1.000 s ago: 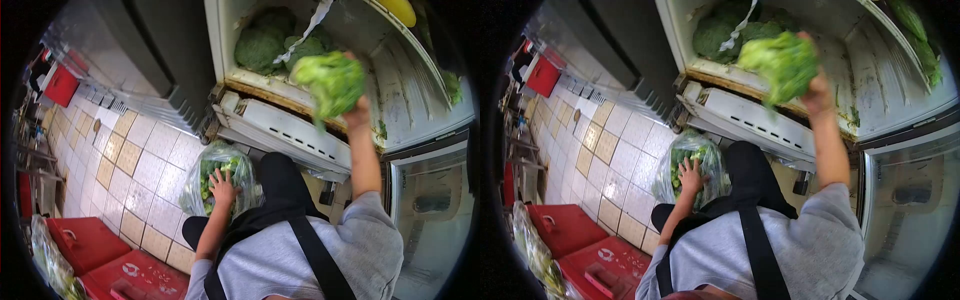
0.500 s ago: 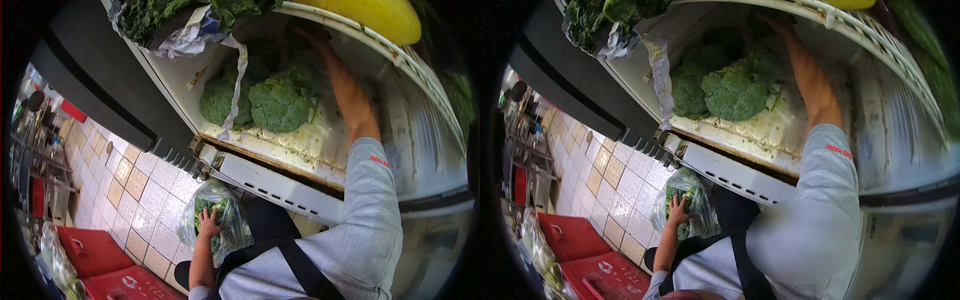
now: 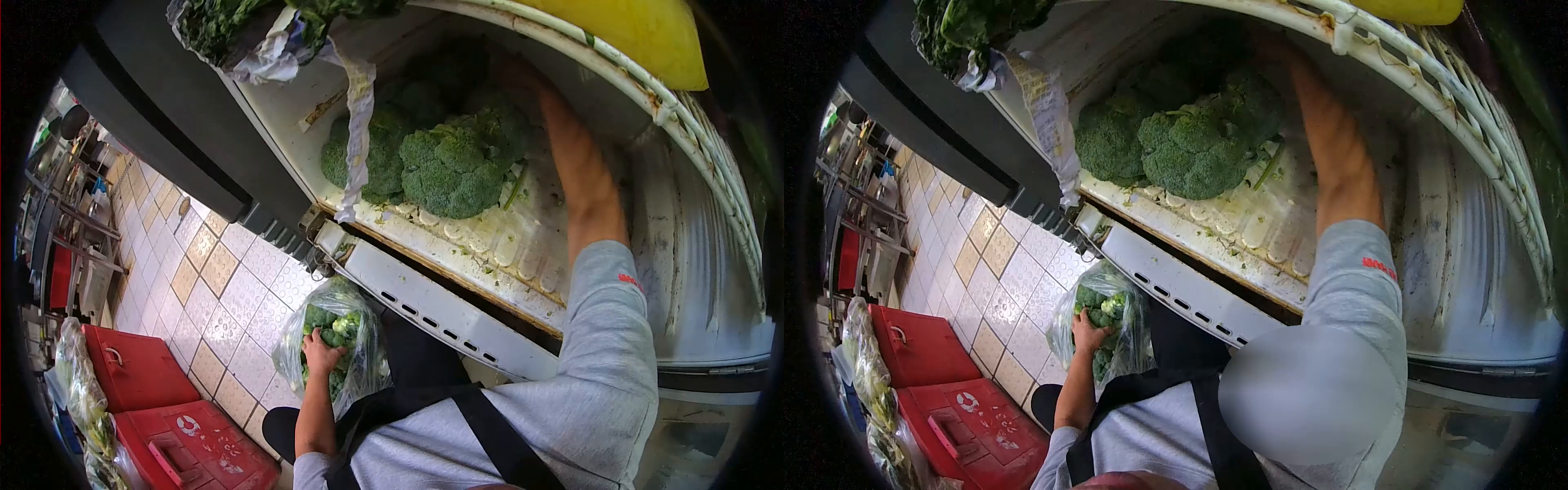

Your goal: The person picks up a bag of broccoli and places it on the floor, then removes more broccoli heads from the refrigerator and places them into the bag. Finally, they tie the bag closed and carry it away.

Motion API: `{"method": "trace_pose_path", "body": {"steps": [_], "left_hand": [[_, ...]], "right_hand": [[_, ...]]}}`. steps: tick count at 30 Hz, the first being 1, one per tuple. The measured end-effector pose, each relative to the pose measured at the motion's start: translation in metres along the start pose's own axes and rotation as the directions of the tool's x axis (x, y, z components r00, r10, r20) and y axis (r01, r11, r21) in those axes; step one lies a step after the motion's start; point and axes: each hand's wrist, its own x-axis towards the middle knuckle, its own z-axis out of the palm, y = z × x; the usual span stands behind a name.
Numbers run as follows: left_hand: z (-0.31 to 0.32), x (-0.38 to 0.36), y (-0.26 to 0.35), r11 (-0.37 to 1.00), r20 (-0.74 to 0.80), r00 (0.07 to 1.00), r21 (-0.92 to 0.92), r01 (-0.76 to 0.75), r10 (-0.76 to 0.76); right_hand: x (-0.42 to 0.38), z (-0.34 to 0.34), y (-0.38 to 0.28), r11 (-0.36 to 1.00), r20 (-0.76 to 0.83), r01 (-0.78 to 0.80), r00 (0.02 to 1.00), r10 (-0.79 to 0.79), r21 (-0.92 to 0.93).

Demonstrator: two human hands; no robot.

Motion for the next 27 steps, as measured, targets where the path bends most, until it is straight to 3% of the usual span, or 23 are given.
{"method": "trace_pose_path", "body": {"steps": [3, 5, 7, 9, 10, 11, 13, 15, 16, 17, 19, 21, 22, 23, 25, 26, 27], "left_hand": [[-0.018, -0.022, 0.006, 0.994, -0.103, 0.994, -0.110, 0.009, -0.020], [-0.040, -0.043, 0.008, 0.991, -0.182, 0.982, -0.133, 0.033, -0.057], [-0.054, -0.056, -0.009, 0.910, -0.361, 0.928, -0.408, -0.069, -0.091], [-0.093, -0.072, 0.006, 0.540, -0.220, 0.967, -0.833, -0.119, -0.127], [-0.136, -0.090, 0.048, 0.354, -0.118, 0.992, -0.930, -0.097, -0.038], [-0.152, -0.096, 0.066, 0.181, -0.118, 0.993, -0.976, -0.122, 0.030], [-0.185, -0.107, 0.120, -0.077, -0.163, 0.950, -0.986, -0.147, 0.268], [-0.193, -0.109, 0.150, -0.192, -0.175, 0.898, -0.976, -0.104, 0.404], [-0.198, -0.112, 0.172, -0.255, -0.152, 0.880, -0.966, -0.037, 0.449], [-0.204, -0.116, 0.196, -0.313, -0.135, 0.860, -0.949, 0.031, 0.493], [-0.212, -0.123, 0.235, -0.372, -0.081, 0.841, -0.916, 0.148, 0.534], [-0.213, -0.126, 0.267, -0.331, -0.108, 0.739, -0.929, 0.163, 0.665], [-0.214, -0.123, 0.276, -0.321, -0.073, 0.651, -0.907, 0.271, 0.755], [-0.216, -0.121, 0.286, -0.328, -0.078, 0.652, -0.905, 0.271, 0.754], [-0.220, -0.115, 0.303, -0.280, -0.125, 0.560, -0.939, 0.200, 0.819], [-0.222, -0.114, 0.309, -0.244, -0.042, 0.540, -0.919, 0.308, 0.841], [-0.221, -0.115, 0.310, -0.244, -0.042, 0.542, -0.920, 0.306, 0.839]], "right_hand": [[-0.017, -0.028, -0.013, 0.993, -0.247, -0.020, 0.968, 0.048, 0.114], [-0.055, -0.073, -0.066, 0.971, -0.443, 0.216, 0.884, -0.152, 0.097], [-0.084, -0.097, -0.102, 0.958, -0.215, 0.009, 0.975, 0.055, 0.286], [-0.115, -0.111, -0.158, 0.900, -0.213, 0.318, 0.941, -0.261, 0.300], [-0.128, -0.114, -0.185, 0.831, -0.121, 0.402, 0.915, -0.386, 0.386], [-0.142, -0.114, -0.211, 0.746, -0.044, 0.465, 0.860, -0.508, 0.476], [-0.173, -0.111, -0.258, 0.661, 0.023, 0.608, 0.728, -0.685, 0.439], [-0.203, -0.116, -0.293, 0.657, 0.146, 0.644, 0.661, -0.736, 0.391], [-0.213, -0.120, -0.298, 0.657, 0.144, 0.646, 0.662, -0.736, 0.389], [-0.220, -0.124, -0.302, 0.668, 0.027, 0.648, 0.710, -0.704, 0.366], [-0.224, -0.128, -0.304, 0.681, -0.088, 0.648, 0.743, -0.664, 0.341], [-0.221, -0.134, -0.300, 0.735, -0.156, 0.576, 0.813, -0.561, 0.359], [-0.218, -0.139, -0.295, 0.750, -0.167, 0.552, 0.831, -0.531, 0.363], [-0.215, -0.144, -0.290, 0.765, -0.178, 0.528, 0.848, -0.500, 0.369], [-0.205, -0.148, -0.269, 0.830, -0.261, 0.481, 0.871, -0.417, 0.282], [-0.199, -0.150, -0.256, 0.785, -0.244, 0.460, 0.888, -0.391, 0.416], [-0.191, -0.150, -0.241, 0.722, -0.224, 0.431, 0.902, -0.370, 0.542]]}}
